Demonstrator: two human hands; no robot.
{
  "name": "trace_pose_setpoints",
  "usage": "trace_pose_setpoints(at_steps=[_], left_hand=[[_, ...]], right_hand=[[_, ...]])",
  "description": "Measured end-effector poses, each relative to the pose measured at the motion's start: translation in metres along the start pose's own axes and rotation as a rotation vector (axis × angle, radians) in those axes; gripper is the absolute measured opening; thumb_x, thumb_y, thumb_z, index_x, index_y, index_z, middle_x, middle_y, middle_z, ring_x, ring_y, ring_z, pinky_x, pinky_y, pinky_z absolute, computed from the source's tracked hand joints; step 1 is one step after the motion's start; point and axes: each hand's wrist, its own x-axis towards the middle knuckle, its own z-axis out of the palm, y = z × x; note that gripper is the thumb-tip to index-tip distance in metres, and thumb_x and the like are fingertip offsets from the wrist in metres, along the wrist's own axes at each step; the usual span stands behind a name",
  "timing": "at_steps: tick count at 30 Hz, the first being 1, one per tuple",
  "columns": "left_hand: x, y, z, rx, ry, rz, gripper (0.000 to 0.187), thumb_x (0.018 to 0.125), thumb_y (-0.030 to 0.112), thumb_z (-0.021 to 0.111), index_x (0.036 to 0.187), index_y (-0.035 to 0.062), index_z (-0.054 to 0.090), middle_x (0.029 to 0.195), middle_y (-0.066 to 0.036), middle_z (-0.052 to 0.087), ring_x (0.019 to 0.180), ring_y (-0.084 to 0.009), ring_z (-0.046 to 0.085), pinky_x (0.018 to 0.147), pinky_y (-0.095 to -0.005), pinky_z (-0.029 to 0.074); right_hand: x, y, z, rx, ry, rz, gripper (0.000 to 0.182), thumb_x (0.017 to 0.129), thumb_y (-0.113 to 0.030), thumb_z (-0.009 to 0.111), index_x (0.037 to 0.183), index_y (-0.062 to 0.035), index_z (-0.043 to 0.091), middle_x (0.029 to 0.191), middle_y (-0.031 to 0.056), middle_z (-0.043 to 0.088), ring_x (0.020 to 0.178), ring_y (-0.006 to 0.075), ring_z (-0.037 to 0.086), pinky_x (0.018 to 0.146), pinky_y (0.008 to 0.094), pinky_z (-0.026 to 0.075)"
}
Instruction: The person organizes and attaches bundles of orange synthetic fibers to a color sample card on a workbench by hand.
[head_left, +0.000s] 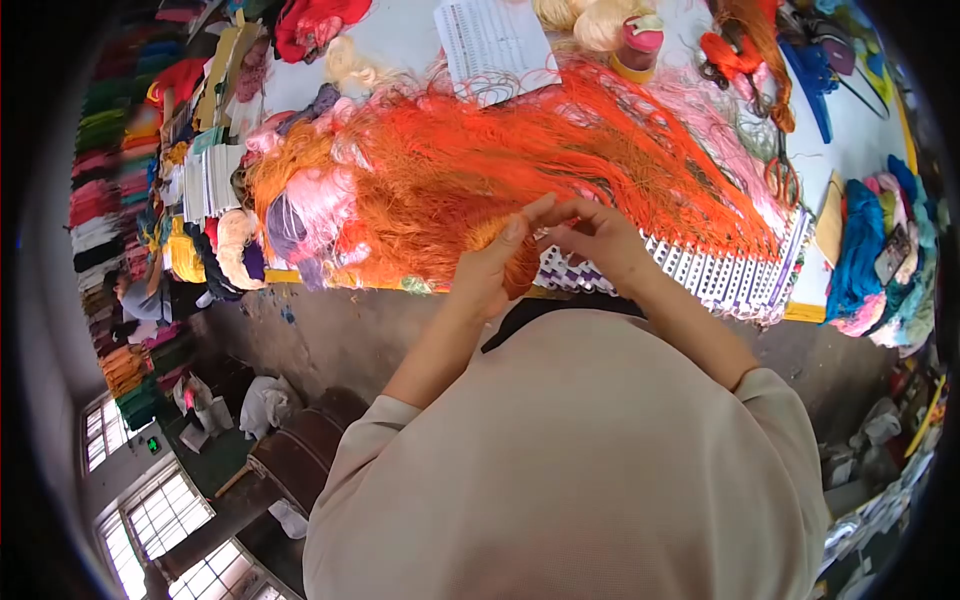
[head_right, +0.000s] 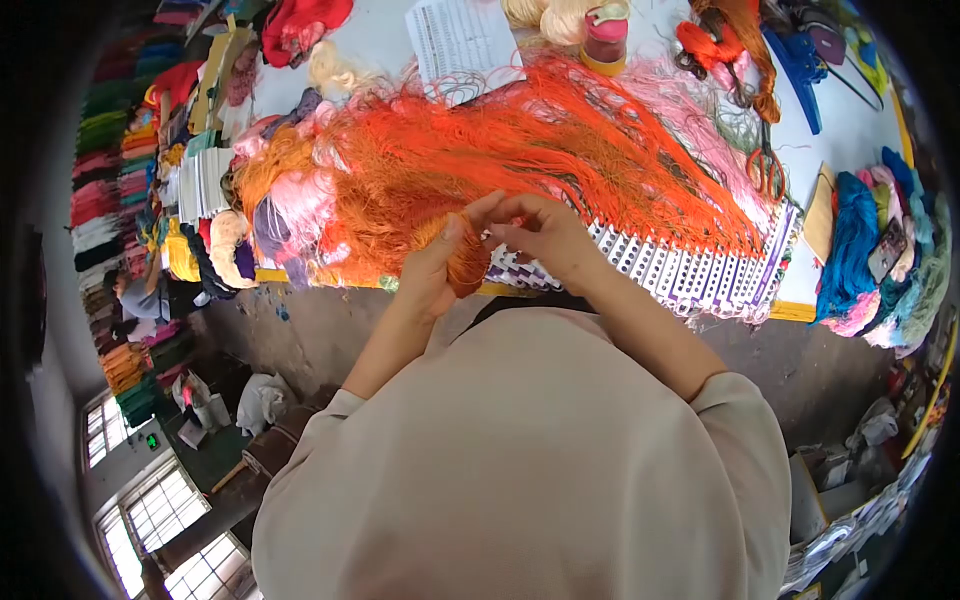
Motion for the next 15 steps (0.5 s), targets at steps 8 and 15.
trace_pose_setpoints(at_steps=[8, 15], left_hand=[[-0.014, 0.006, -0.026, 0.036, -0.129, -0.059, 0.055, 0.101, 0.040, 0.039, 0.136, -0.0032, 0.043, 0.135, -0.012, 0.049, 0.125, -0.0208, 0.046, 0.107, -0.0363, 0.036], [-0.033, 0.013, -0.038, -0.015, -0.193, -0.092, 0.055, 0.101, 0.041, 0.042, 0.133, -0.0036, 0.047, 0.131, -0.011, 0.052, 0.123, -0.0197, 0.047, 0.107, -0.0347, 0.034]], right_hand=[[-0.016, 0.011, 0.039, 0.113, 0.095, -0.072, 0.011, 0.091, -0.018, 0.064, 0.091, -0.0074, 0.062, 0.082, -0.0015, 0.063, 0.067, 0.0052, 0.051, 0.059, 0.0218, 0.042], [-0.030, 0.015, 0.078, 0.216, 0.161, -0.109, 0.012, 0.092, -0.017, 0.062, 0.099, -0.0071, 0.064, 0.088, -0.0028, 0.064, 0.071, 0.0036, 0.051, 0.062, 0.0202, 0.042]])
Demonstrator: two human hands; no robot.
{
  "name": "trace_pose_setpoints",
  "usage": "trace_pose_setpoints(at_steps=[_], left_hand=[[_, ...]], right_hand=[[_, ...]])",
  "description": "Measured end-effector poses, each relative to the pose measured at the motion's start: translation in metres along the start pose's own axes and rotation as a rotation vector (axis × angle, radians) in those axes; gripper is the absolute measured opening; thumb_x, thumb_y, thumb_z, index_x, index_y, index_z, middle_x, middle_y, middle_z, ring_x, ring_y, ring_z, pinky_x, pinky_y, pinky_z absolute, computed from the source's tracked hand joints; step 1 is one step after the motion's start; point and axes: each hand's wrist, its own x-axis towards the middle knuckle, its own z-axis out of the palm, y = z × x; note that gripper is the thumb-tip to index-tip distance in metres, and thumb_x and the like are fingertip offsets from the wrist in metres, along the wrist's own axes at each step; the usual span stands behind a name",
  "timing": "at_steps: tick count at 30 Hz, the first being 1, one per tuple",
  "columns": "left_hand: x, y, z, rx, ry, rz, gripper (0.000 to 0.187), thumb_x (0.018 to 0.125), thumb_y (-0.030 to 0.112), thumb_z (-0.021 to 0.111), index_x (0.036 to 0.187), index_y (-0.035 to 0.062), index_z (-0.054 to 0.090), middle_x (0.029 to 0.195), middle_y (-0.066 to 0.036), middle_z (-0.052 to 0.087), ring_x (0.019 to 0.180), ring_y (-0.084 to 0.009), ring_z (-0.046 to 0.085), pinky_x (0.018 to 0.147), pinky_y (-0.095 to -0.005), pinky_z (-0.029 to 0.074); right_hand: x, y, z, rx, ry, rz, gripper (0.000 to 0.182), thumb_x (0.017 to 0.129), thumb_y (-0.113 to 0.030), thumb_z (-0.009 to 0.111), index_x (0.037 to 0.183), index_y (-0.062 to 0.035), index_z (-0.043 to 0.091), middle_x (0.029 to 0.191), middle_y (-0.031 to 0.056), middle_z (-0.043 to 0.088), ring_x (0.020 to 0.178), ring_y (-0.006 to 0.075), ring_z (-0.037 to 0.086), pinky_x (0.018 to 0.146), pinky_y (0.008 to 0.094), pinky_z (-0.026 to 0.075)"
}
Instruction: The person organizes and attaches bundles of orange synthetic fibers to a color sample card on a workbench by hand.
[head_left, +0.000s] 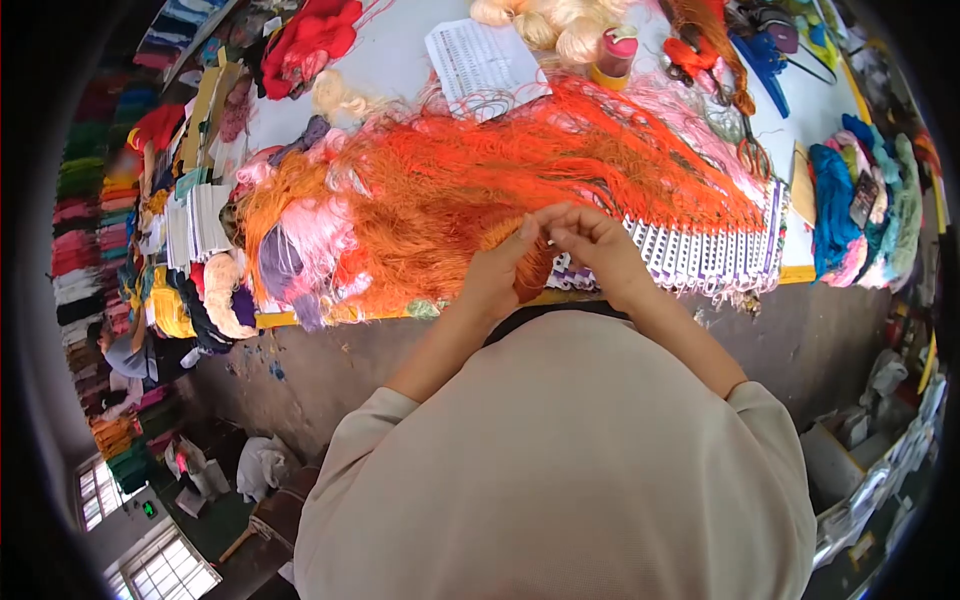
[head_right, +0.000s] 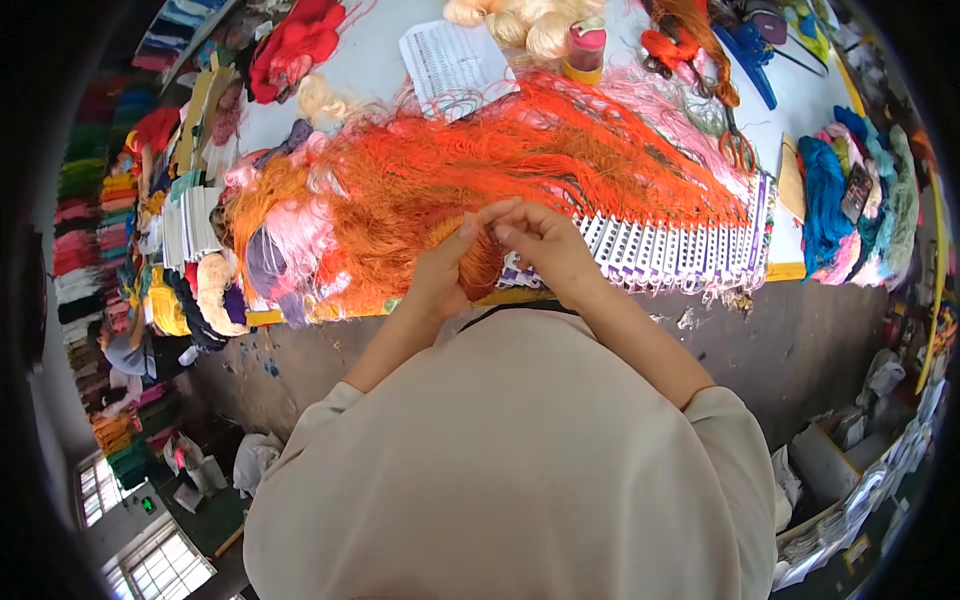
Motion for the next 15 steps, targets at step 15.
trace_pose_setpoints(at_steps=[15], left_hand=[[-0.012, 0.014, -0.007, 0.057, -0.062, 0.021, 0.044, 0.102, 0.030, 0.043, 0.129, -0.0033, 0.052, 0.129, -0.010, 0.054, 0.122, -0.0188, 0.048, 0.107, -0.0317, 0.035]], right_hand=[[-0.012, 0.006, 0.018, 0.182, 0.030, -0.071, 0.005, 0.093, -0.015, 0.059, 0.095, -0.0103, 0.060, 0.084, -0.0020, 0.062, 0.065, 0.0045, 0.050, 0.059, 0.0204, 0.043]])
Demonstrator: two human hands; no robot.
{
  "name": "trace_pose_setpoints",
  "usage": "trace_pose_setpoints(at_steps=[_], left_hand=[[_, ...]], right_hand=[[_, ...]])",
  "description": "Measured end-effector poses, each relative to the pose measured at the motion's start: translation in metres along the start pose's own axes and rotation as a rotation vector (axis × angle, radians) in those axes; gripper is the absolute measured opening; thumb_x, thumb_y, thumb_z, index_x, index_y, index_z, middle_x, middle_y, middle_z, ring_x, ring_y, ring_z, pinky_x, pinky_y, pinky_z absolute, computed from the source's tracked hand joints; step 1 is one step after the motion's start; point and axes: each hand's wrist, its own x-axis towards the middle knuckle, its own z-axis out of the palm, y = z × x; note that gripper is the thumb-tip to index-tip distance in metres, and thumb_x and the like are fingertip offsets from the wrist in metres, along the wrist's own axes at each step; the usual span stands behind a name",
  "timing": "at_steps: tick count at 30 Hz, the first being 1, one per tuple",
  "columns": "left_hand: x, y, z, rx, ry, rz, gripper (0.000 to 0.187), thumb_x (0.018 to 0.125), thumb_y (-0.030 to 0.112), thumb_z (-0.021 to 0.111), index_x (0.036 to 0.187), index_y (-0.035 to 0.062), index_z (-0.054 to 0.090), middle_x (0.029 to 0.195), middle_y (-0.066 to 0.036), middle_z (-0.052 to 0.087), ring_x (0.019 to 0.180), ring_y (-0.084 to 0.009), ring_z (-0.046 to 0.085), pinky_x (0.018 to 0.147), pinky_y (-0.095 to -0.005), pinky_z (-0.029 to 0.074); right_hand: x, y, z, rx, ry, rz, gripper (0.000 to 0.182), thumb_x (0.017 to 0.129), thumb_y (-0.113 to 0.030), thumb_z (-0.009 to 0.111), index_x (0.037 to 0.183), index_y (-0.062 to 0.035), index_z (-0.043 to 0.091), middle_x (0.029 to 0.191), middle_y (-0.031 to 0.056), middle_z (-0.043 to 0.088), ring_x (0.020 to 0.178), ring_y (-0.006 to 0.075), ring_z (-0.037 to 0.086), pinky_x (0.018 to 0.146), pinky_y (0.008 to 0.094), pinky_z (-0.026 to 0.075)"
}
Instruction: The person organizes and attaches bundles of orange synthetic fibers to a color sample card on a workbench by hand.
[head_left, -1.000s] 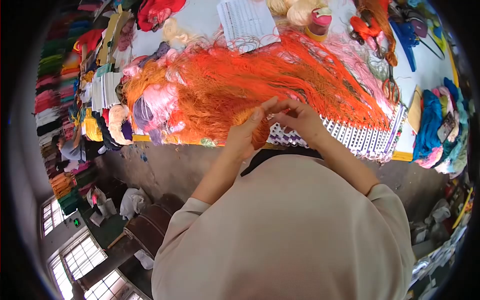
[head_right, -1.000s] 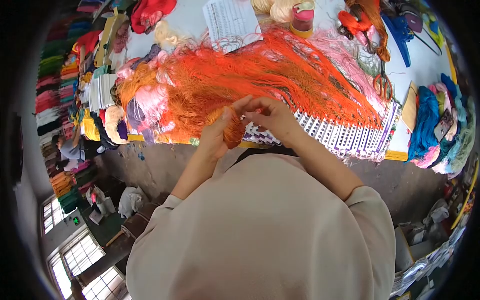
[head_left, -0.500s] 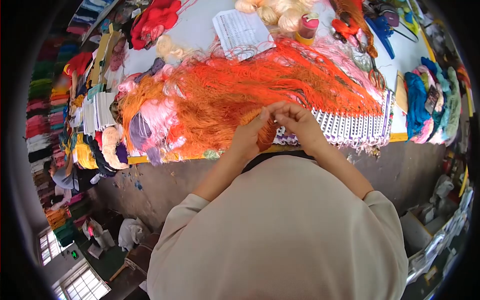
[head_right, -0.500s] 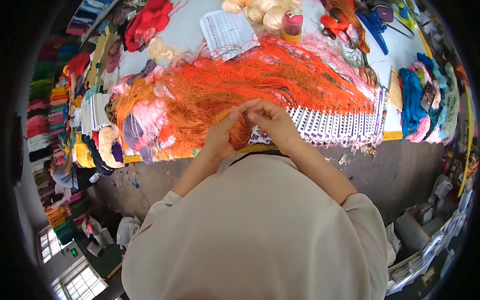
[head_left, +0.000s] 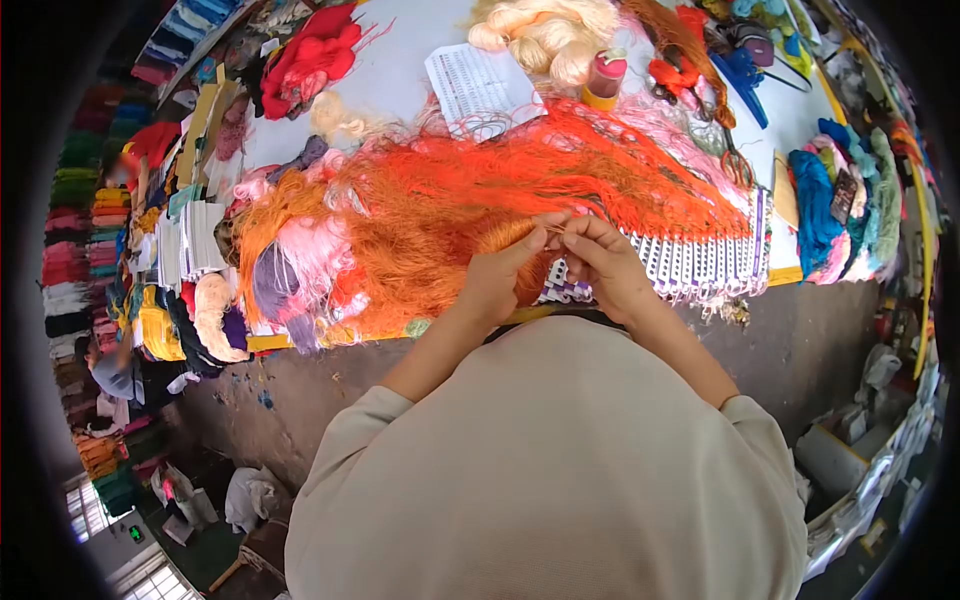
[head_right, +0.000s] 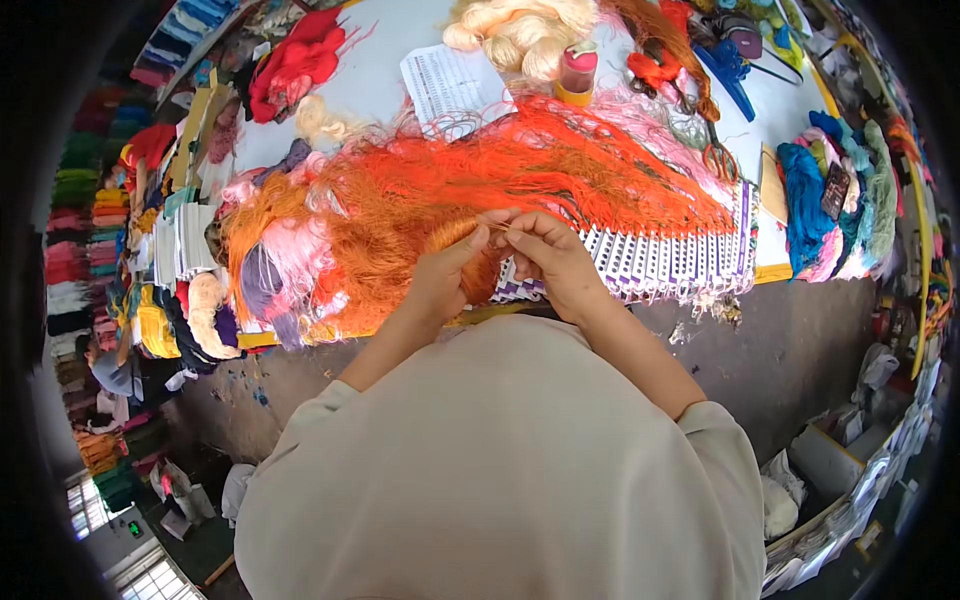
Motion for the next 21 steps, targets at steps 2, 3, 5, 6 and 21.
trace_pose_setpoints(at_steps=[2, 3, 5, 6, 21], left_hand=[[0.004, 0.002, 0.004, 0.101, 0.031, 0.026, 0.039, 0.100, 0.025, 0.047, 0.126, -0.0040, 0.055, 0.132, -0.011, 0.053, 0.125, -0.0182, 0.046, 0.108, -0.0313, 0.034], [0.008, 0.002, 0.004, 0.107, 0.032, 0.021, 0.039, 0.100, 0.025, 0.047, 0.126, -0.0040, 0.055, 0.132, -0.011, 0.053, 0.125, -0.0182, 0.046, 0.108, -0.0313, 0.034], [0.017, -0.003, 0.006, 0.155, 0.092, 0.041, 0.036, 0.098, 0.024, 0.052, 0.121, -0.0030, 0.057, 0.133, -0.014, 0.052, 0.120, -0.0217, 0.051, 0.104, -0.0349, 0.038], [0.021, -0.002, 0.008, 0.118, 0.142, -0.002, 0.037, 0.098, 0.024, 0.052, 0.121, -0.0043, 0.057, 0.131, -0.013, 0.054, 0.120, -0.0206, 0.052, 0.104, -0.0333, 0.039], [0.000, 0.079, -0.130, -0.067, 0.465, 0.198, 0.026, 0.095, 0.022, 0.056, 0.112, 0.0020, 0.060, 0.077, -0.004, 0.062, 0.056, -0.0051, 0.049, 0.046, -0.0181, 0.040]], right_hand=[[-0.001, 0.000, -0.002, 0.008, -0.002, 0.010, 0.006, 0.094, -0.016, 0.059, 0.096, -0.0099, 0.060, 0.083, -0.0022, 0.061, 0.064, 0.0046, 0.049, 0.059, 0.0207, 0.044], [-0.003, -0.002, -0.003, -0.051, -0.030, 0.014, 0.008, 0.094, -0.016, 0.058, 0.096, -0.0090, 0.060, 0.083, -0.0022, 0.060, 0.065, 0.0050, 0.049, 0.060, 0.0213, 0.044], [-0.004, -0.008, -0.010, -0.210, -0.041, -0.028, 0.010, 0.096, -0.017, 0.056, 0.097, -0.0070, 0.059, 0.085, -0.0023, 0.058, 0.067, 0.0058, 0.050, 0.062, 0.0225, 0.045], [-0.003, -0.012, -0.014, -0.308, -0.024, -0.069, 0.012, 0.097, -0.017, 0.055, 0.097, -0.0060, 0.059, 0.085, -0.0022, 0.057, 0.069, 0.0062, 0.051, 0.063, 0.0231, 0.046], [-0.128, -0.144, -0.393, -0.218, 1.279, -0.745, 0.014, 0.089, -0.013, 0.048, 0.082, -0.0024, 0.055, 0.069, 0.0006, 0.047, 0.061, 0.0108, 0.044, 0.057, 0.0258, 0.039]])
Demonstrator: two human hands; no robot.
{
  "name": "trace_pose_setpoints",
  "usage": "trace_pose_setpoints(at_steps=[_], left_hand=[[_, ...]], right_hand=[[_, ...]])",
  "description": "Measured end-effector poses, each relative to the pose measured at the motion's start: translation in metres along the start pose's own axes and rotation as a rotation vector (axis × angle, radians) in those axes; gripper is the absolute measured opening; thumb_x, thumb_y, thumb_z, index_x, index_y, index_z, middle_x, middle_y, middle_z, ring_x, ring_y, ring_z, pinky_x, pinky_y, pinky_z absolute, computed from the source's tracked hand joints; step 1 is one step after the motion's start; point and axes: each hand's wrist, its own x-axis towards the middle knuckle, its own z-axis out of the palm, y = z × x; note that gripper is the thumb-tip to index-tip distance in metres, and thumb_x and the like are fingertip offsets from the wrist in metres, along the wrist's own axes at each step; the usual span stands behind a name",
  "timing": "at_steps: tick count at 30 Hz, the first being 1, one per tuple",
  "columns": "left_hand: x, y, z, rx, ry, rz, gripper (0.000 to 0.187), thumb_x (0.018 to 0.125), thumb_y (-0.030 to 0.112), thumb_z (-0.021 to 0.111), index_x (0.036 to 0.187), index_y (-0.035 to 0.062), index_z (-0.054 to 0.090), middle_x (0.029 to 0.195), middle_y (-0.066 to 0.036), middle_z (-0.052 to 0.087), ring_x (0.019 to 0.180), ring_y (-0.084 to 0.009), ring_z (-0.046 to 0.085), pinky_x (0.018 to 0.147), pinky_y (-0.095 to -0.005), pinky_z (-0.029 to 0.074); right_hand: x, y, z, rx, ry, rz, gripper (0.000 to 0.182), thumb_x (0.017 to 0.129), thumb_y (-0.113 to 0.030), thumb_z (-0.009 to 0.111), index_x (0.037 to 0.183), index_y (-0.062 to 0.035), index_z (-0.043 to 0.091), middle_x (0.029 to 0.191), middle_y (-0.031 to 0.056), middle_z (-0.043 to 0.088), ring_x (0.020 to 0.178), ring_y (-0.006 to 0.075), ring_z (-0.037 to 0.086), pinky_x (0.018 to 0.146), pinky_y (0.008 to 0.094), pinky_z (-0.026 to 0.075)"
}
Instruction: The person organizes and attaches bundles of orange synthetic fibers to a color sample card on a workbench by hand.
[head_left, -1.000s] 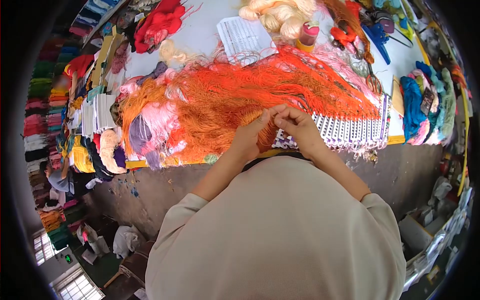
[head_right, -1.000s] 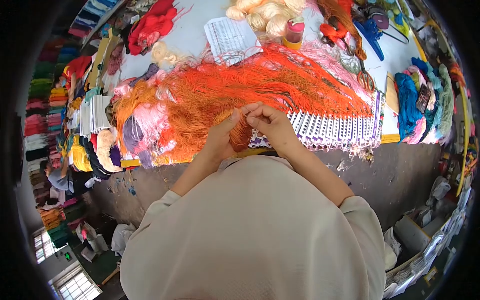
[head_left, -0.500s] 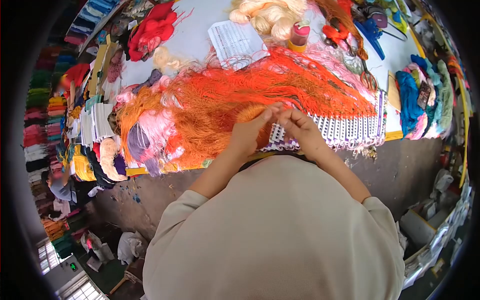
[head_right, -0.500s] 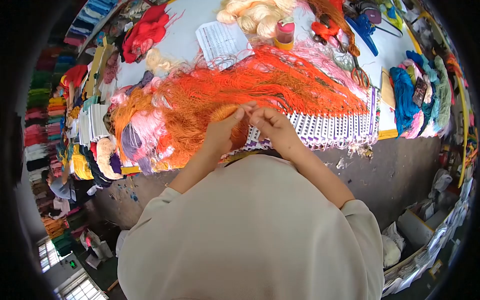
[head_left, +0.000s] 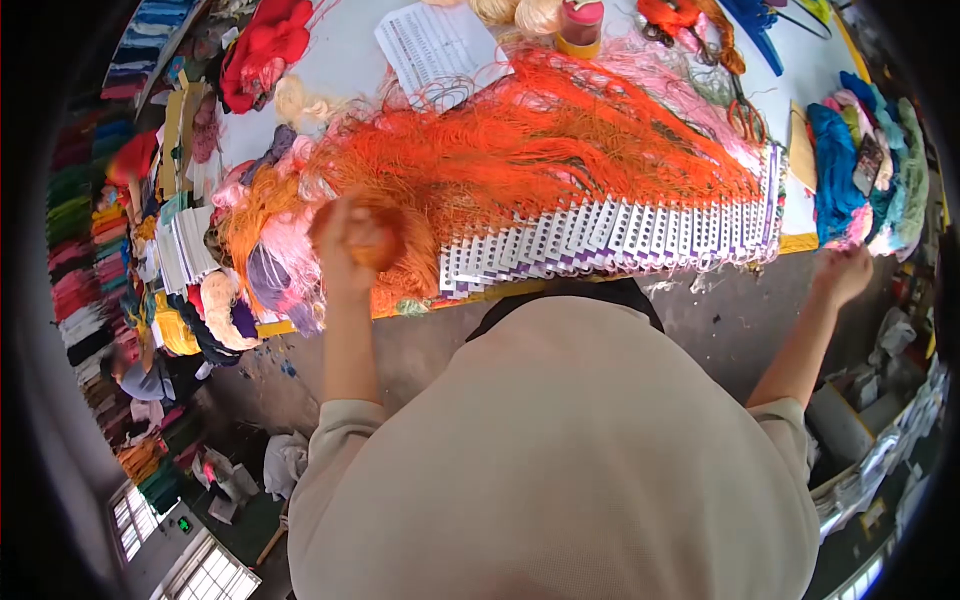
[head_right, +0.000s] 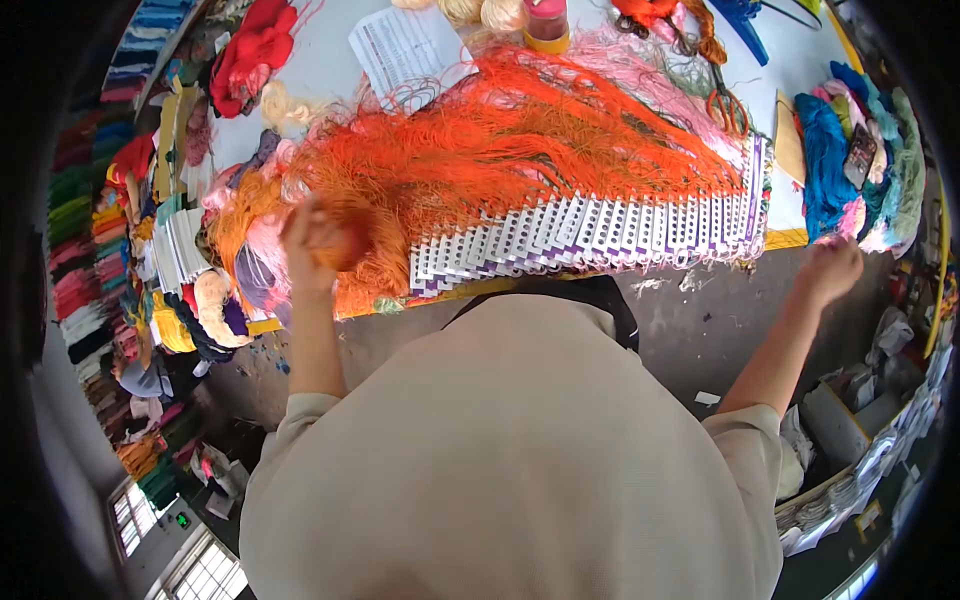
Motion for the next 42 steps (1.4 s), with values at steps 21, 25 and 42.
trace_pose_setpoints(at_steps=[21, 25, 42], left_hand=[[0.043, -0.229, 0.059, 0.567, 0.057, -0.650, 0.020, 0.084, 0.017, 0.068, 0.069, 0.0050, 0.064, 0.059, 0.000, 0.055, 0.050, -0.0111, 0.046, 0.046, -0.0275, 0.034], [0.048, -0.236, 0.065, 0.694, 0.040, -0.639, 0.017, 0.083, 0.015, 0.068, 0.071, 0.0049, 0.062, 0.059, -0.001, 0.055, 0.051, -0.0112, 0.048, 0.047, -0.0270, 0.035], [0.037, -0.193, 0.064, -0.004, -0.229, -0.813, 0.015, 0.087, 0.011, 0.060, 0.097, 0.0033, 0.066, 0.077, -0.002, 0.063, 0.057, -0.0072, 0.050, 0.050, -0.0200, 0.040]], right_hand=[[-0.321, 0.153, 0.211, -0.661, -1.423, 0.138, 0.016, 0.091, -0.023, 0.056, 0.100, -0.0105, 0.053, 0.075, 0.0148, 0.065, 0.072, 0.0331, 0.065, 0.064, 0.0429, 0.048], [-0.317, 0.156, 0.215, -0.629, -1.455, 0.247, 0.014, 0.091, -0.020, 0.055, 0.098, -0.0085, 0.051, 0.069, 0.0125, 0.063, 0.067, 0.0293, 0.065, 0.062, 0.0405, 0.048], [-0.323, 0.154, 0.208, -0.612, -1.406, 0.354, 0.018, 0.088, -0.018, 0.060, 0.098, -0.0034, 0.057, 0.072, 0.0096, 0.066, 0.069, 0.0194, 0.065, 0.064, 0.0332, 0.049]])
